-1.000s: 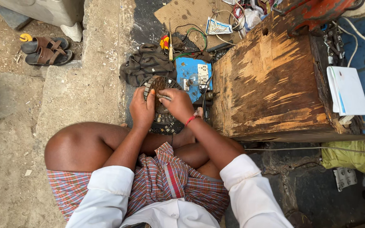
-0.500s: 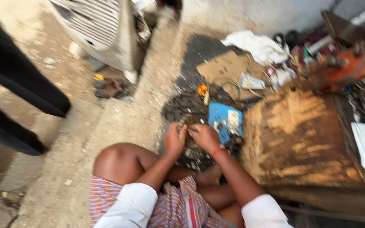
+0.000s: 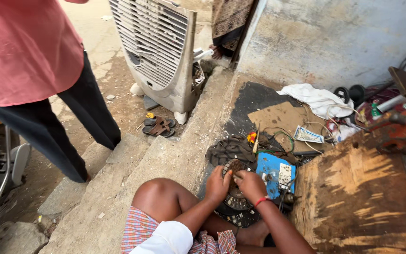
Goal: The person sits on the ground assembling an electric fan motor, pressing the laminated rotor onto the shaft and fitting it into the circular stator winding. They use a metal rod to tap and seat the rotor, working it around the plate by hand.
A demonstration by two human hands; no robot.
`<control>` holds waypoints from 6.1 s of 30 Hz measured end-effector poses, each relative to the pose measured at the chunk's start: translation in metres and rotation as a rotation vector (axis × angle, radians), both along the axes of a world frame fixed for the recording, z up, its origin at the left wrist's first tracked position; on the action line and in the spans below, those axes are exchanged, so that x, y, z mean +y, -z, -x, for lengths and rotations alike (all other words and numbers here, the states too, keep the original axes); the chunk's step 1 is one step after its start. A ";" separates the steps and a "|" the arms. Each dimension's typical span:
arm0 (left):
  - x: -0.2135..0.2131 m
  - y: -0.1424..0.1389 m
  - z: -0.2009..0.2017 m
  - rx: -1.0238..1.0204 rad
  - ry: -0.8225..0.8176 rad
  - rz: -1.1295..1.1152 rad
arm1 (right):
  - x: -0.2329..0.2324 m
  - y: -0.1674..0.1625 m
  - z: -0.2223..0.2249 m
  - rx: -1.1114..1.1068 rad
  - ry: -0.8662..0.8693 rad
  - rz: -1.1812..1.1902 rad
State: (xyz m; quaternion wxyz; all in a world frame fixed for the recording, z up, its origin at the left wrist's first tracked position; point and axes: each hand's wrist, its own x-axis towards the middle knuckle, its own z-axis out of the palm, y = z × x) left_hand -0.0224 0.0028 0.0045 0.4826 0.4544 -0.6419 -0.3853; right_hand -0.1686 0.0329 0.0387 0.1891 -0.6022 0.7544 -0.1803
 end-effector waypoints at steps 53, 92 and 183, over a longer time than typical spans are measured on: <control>0.002 0.000 0.021 -0.061 0.056 -0.019 | 0.036 0.031 0.005 0.327 -0.141 0.495; 0.003 -0.003 0.012 -0.029 0.006 -0.050 | 0.038 0.023 -0.011 0.493 -0.204 0.580; 0.020 0.019 -0.009 -0.041 0.099 0.021 | 0.044 0.037 0.020 -1.084 0.227 -0.102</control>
